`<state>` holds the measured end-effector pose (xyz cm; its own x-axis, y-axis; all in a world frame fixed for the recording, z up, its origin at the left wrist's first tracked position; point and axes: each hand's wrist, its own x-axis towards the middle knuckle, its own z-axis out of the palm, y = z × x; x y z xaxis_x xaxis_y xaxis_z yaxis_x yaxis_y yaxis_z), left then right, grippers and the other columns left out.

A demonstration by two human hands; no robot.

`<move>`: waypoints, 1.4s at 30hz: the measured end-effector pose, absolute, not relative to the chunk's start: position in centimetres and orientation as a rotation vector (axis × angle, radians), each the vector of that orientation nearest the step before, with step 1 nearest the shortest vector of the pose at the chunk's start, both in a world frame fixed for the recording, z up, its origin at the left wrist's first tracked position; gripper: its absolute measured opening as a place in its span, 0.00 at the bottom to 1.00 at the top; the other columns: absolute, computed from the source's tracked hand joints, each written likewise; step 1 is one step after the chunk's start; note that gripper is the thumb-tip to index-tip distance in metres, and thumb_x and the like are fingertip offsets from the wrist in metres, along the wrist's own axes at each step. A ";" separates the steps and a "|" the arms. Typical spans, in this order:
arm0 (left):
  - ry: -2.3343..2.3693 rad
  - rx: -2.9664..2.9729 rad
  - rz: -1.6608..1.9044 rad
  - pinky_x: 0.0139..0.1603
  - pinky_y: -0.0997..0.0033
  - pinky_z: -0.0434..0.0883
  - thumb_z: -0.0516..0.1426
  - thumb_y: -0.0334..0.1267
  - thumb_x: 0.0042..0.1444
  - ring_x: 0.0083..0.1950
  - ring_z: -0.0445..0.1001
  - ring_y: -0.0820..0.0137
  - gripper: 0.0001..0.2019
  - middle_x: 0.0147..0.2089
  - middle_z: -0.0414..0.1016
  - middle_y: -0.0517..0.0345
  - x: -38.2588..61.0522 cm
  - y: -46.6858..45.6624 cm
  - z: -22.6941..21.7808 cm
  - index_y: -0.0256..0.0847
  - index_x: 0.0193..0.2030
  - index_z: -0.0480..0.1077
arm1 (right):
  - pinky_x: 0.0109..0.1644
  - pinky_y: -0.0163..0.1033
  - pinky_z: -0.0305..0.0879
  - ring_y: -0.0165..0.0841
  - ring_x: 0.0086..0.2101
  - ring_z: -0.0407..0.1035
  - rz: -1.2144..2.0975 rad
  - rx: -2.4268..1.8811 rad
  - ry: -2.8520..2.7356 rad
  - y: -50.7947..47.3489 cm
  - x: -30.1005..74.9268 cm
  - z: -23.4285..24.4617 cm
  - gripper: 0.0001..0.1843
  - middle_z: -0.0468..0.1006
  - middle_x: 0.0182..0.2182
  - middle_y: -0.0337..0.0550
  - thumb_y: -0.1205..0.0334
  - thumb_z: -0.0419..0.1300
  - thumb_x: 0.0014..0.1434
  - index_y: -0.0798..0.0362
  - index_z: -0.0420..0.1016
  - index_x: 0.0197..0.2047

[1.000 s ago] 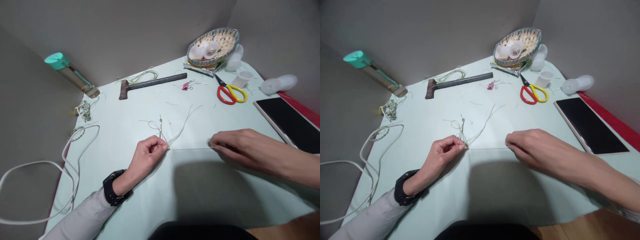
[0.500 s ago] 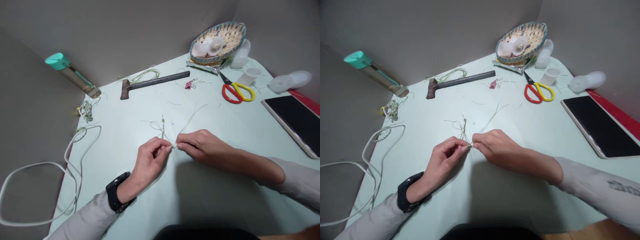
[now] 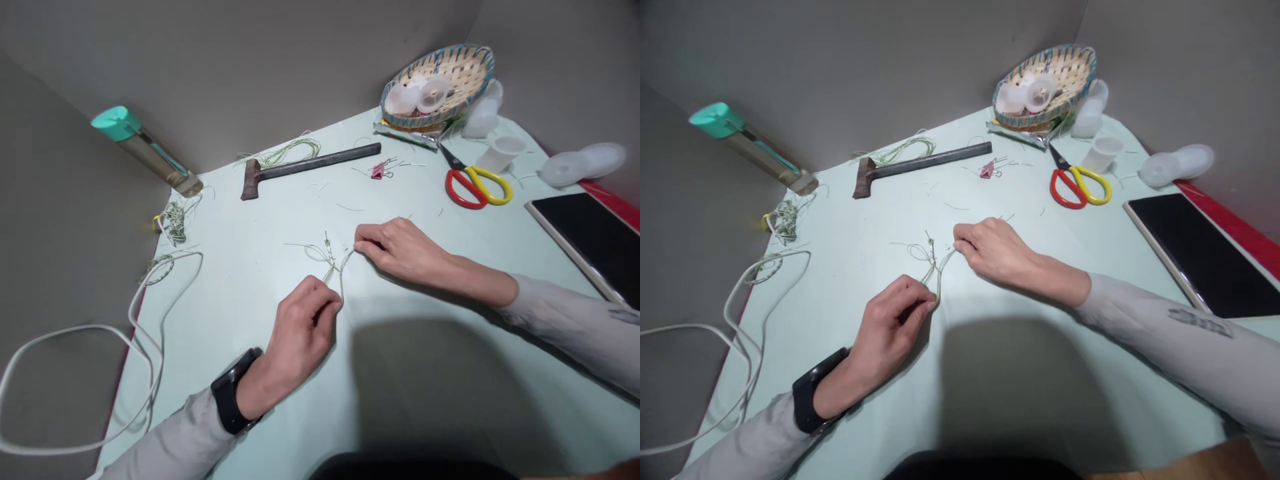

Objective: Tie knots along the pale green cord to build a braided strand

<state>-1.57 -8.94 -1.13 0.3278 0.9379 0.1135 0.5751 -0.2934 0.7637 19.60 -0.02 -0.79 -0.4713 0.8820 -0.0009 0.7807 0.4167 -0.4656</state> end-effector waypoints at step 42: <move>1.316 2.490 0.359 0.25 0.67 0.64 0.49 0.29 0.66 0.33 0.72 0.65 0.12 0.49 0.74 0.46 -0.6 -11.0 -0.7 0.40 0.50 0.71 | 0.33 0.39 0.59 0.37 0.38 0.67 0.033 -0.897 -2.781 -6.0 22.9 0.0 0.17 0.79 0.43 0.48 0.80 0.52 0.57 0.55 0.73 0.44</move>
<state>-0.56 -11.05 -0.68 0.5488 0.8322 0.0791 0.7568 -0.5349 0.3757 22.87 -6.01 -0.05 -0.7898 0.5799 0.1998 0.5750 0.8134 -0.0878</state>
